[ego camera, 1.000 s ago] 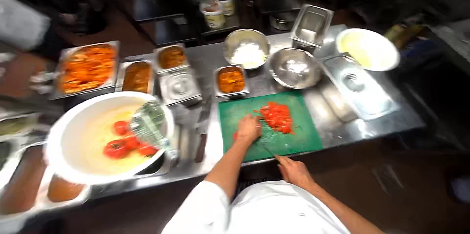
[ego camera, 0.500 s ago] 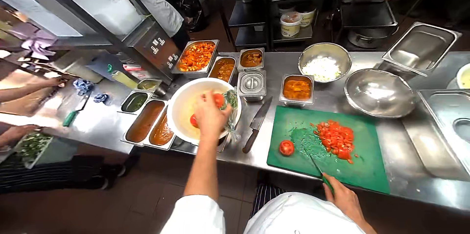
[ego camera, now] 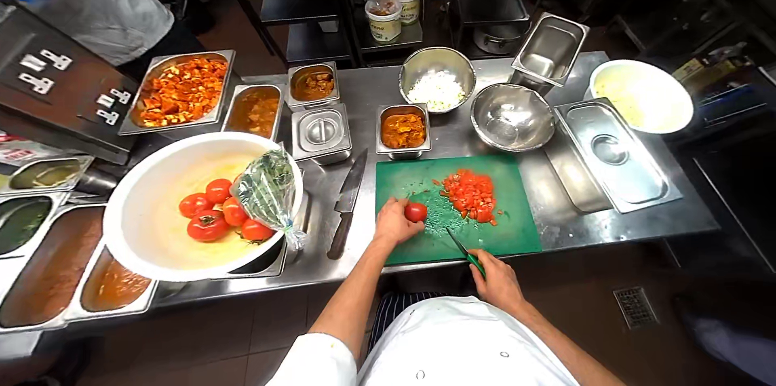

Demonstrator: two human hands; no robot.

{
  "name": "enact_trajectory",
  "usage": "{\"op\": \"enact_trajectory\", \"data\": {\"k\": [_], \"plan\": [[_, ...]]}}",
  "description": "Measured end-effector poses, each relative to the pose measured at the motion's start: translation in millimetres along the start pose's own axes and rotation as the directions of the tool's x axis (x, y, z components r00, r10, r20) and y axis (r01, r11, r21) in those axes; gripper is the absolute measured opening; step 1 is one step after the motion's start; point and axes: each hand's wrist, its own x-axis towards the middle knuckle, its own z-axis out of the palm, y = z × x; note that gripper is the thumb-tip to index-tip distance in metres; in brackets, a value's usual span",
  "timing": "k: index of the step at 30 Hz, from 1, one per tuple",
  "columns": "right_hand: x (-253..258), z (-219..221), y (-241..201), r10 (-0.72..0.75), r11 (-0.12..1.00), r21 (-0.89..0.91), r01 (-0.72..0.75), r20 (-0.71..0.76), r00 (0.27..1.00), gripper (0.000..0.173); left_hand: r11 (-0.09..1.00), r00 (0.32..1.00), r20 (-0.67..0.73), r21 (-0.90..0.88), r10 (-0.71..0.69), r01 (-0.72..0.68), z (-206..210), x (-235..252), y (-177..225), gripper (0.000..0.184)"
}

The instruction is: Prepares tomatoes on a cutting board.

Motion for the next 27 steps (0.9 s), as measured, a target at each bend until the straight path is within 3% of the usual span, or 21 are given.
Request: {"op": "enact_trajectory", "data": {"k": [3, 4, 7, 10, 13, 20, 27], "plan": [[-6, 1, 4, 0.054, 0.997, 0.059, -0.053, -0.012, 0.998, 0.036, 0.995, 0.976, 0.210, -0.064, -0.061, 0.076, -2, 10, 1, 0.058], [-7, 2, 5, 0.078, 0.993, 0.085, -0.077, -0.012, 0.997, 0.036, 0.991, 0.972, 0.214, -0.077, -0.093, 0.112, 1, 13, 0, 0.059], [0, 2, -1, 0.152, 0.970, 0.188, -0.155, 0.027, 0.988, 0.036, 0.993, 0.997, 0.055, -0.092, -0.063, 0.068, 3, 9, 0, 0.065], [12, 4, -13, 0.234, 0.853, 0.455, -0.254, 0.101, 0.967, 0.033, 0.987, 0.994, -0.023, -0.117, 0.109, -0.111, 20, -7, -2, 0.050], [34, 10, -35, 0.268, 0.715, 0.635, -0.292, 0.136, 0.954, 0.032, 0.983, 0.990, -0.087, -0.136, 0.115, -0.126, 32, -22, -2, 0.041], [64, 3, -73, 0.247, 0.808, 0.541, -0.234, 0.049, 0.968, 0.026, 0.987, 0.964, -0.215, -0.018, 0.153, -0.161, 33, -30, 4, 0.018], [64, 7, -82, 0.168, 0.897, 0.413, -0.157, 0.010, 0.986, 0.023, 0.991, 0.964, -0.230, 0.015, 0.130, -0.130, 30, -29, 9, 0.012]]}}
